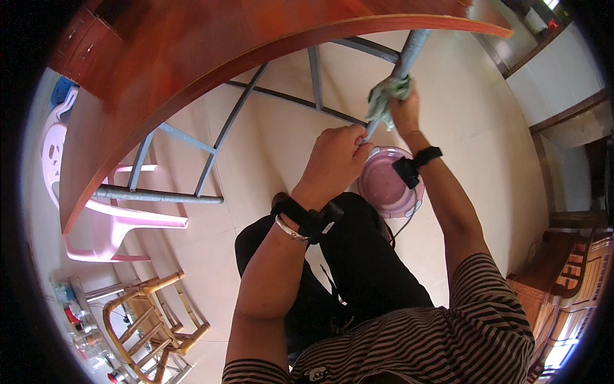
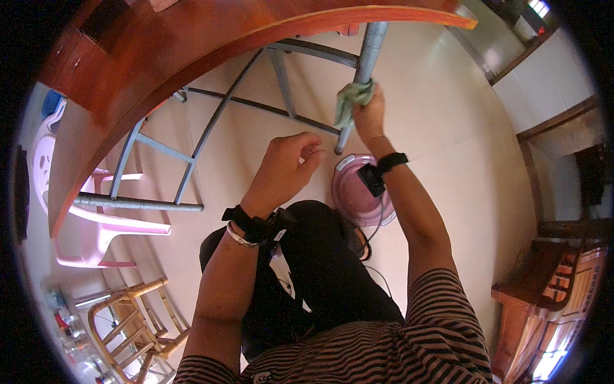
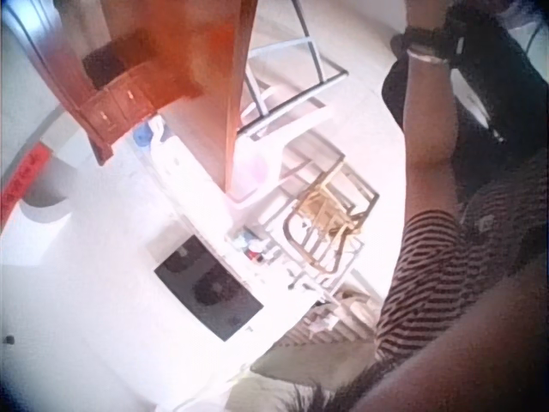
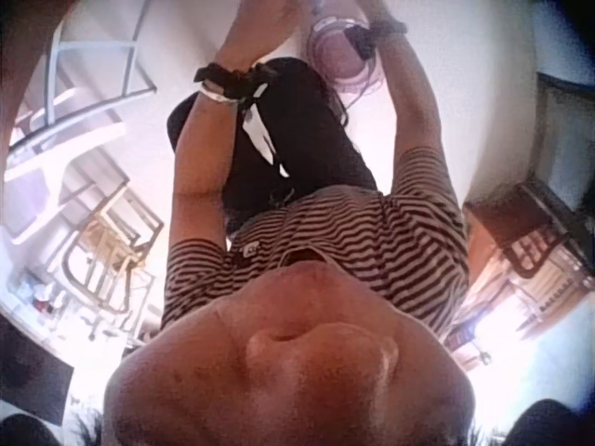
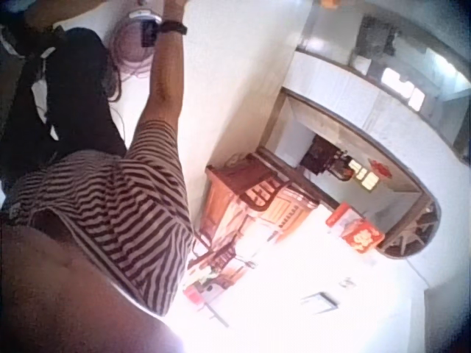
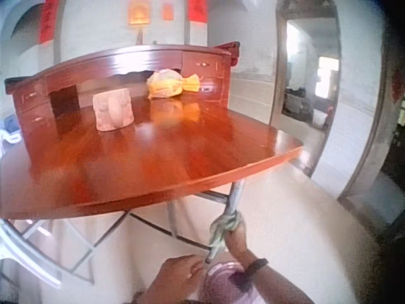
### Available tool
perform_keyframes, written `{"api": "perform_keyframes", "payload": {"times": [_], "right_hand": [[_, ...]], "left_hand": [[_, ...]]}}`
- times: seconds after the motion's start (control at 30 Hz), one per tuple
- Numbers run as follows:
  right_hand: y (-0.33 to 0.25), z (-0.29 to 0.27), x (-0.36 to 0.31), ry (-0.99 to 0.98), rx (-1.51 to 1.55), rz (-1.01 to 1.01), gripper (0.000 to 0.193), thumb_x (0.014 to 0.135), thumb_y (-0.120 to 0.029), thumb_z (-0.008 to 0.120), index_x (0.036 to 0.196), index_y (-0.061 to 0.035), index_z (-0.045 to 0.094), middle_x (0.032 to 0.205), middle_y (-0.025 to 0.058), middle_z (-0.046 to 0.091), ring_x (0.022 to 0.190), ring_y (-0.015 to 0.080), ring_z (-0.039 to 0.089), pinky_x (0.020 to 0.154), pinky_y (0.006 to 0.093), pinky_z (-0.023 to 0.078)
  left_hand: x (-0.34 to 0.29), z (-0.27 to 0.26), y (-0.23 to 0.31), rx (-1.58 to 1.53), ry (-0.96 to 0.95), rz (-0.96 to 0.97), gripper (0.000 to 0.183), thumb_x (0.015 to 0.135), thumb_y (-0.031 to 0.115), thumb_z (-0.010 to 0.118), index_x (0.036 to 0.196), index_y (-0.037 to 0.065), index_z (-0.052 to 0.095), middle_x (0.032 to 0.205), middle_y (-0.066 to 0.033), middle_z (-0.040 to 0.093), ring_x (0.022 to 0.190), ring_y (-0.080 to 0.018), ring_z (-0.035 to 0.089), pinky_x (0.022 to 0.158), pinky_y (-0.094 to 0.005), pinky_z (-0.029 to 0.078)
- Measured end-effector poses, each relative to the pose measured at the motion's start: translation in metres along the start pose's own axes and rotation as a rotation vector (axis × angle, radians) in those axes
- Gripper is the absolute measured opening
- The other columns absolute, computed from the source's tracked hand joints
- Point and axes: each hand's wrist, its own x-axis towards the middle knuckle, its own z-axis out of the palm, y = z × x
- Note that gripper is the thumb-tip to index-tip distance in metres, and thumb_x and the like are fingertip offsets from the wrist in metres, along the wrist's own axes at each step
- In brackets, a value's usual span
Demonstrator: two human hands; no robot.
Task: The person cleans a table by first soaking and wringing a cloth in a basin, then using it to wipe the legs and the underside of the tabletop, and finally wiping the top surface.
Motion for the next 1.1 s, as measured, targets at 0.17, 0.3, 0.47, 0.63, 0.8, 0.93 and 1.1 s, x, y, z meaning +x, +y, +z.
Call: {"api": "perform_keyframes", "payload": {"times": [0.17, 0.3, 0.47, 0.63, 0.8, 0.93, 1.1], "right_hand": [[-0.133, -0.059, 0.096, 0.197, -0.106, -0.452, 0.022, 0.087, 0.0, 0.058, 0.109, 0.0018, 0.056, 0.098, 0.0188, 0.066, 0.09, 0.04, 0.064, 0.084, 0.0444, 0.051], [-0.132, -0.031, 0.102, 0.383, -0.073, -0.522, 0.023, 0.085, -0.003, 0.062, 0.107, 0.0013, 0.055, 0.1, 0.0202, 0.065, 0.093, 0.0422, 0.062, 0.086, 0.045, 0.05], [-0.007, 0.024, 0.015, 0.228, -0.284, -0.361, 0.022, 0.081, -0.004, 0.062, 0.101, -0.0085, 0.07, 0.112, 0.0182, 0.061, 0.106, 0.0395, 0.056, 0.089, 0.0473, 0.047], [0.075, 0.042, -0.039, -0.055, 0.026, 0.024, 0.022, 0.085, -0.003, 0.058, 0.103, -0.0102, 0.069, 0.112, 0.0145, 0.056, 0.106, 0.0357, 0.053, 0.093, 0.0457, 0.044], [0.085, 0.041, -0.057, -0.115, -0.152, 0.289, 0.021, 0.092, -0.011, 0.061, 0.112, -0.0041, 0.06, 0.109, 0.014, 0.061, 0.103, 0.033, 0.058, 0.091, 0.0441, 0.048], [0.011, 0.016, -0.078, 0.007, 0.834, 0.517, 0.025, 0.095, -0.016, 0.063, 0.114, -0.001, 0.06, 0.098, 0.0086, 0.069, 0.083, 0.0183, 0.067, 0.07, 0.0294, 0.056], [-0.107, 0.002, -0.092, -0.311, 0.55, 0.193, 0.052, 0.087, -0.013, 0.068, 0.136, -0.0022, 0.056, 0.108, 0.0089, 0.067, 0.096, 0.0162, 0.063, 0.084, 0.0321, 0.054]], "left_hand": [[0.001, 0.001, 0.002, 0.008, -0.007, -0.001, 0.019, 0.091, 0.011, 0.068, 0.103, -0.003, 0.067, 0.089, -0.0193, 0.072, 0.081, -0.0272, 0.072, 0.072, -0.0342, 0.056], [-0.004, 0.002, 0.004, 0.04, -0.018, -0.027, 0.02, 0.092, 0.013, 0.068, 0.104, -0.003, 0.067, 0.09, -0.0182, 0.073, 0.081, -0.0269, 0.072, 0.072, -0.0338, 0.056], [-0.013, -0.006, 0.004, 0.016, 0.01, -0.041, 0.023, 0.092, 0.014, 0.068, 0.107, -0.003, 0.068, 0.093, -0.0182, 0.073, 0.083, -0.0268, 0.073, 0.073, -0.0331, 0.056], [-0.016, -0.011, -0.001, 0.07, 0.011, -0.066, 0.025, 0.093, 0.016, 0.068, 0.11, -0.002, 0.068, 0.094, -0.0181, 0.074, 0.086, -0.0255, 0.073, 0.073, -0.0317, 0.056], [-0.006, -0.005, -0.014, -0.001, 0.14, -0.061, 0.027, 0.093, 0.02, 0.069, 0.109, -0.001, 0.069, 0.093, -0.0153, 0.074, 0.086, -0.0238, 0.072, 0.074, -0.0317, 0.056], [0.007, 0.0, -0.025, 0.0, 0.313, -0.12, 0.04, 0.094, 0.036, 0.067, 0.104, -0.002, 0.069, 0.088, -0.0176, 0.072, 0.078, -0.0294, 0.071, 0.072, -0.0362, 0.055], [0.01, 0.005, -0.027, -0.34, 0.366, -0.295, 0.078, 0.085, 0.06, 0.071, 0.116, -0.011, 0.062, 0.099, -0.0166, 0.07, 0.076, -0.0265, 0.069, 0.073, -0.0411, 0.055]]}}
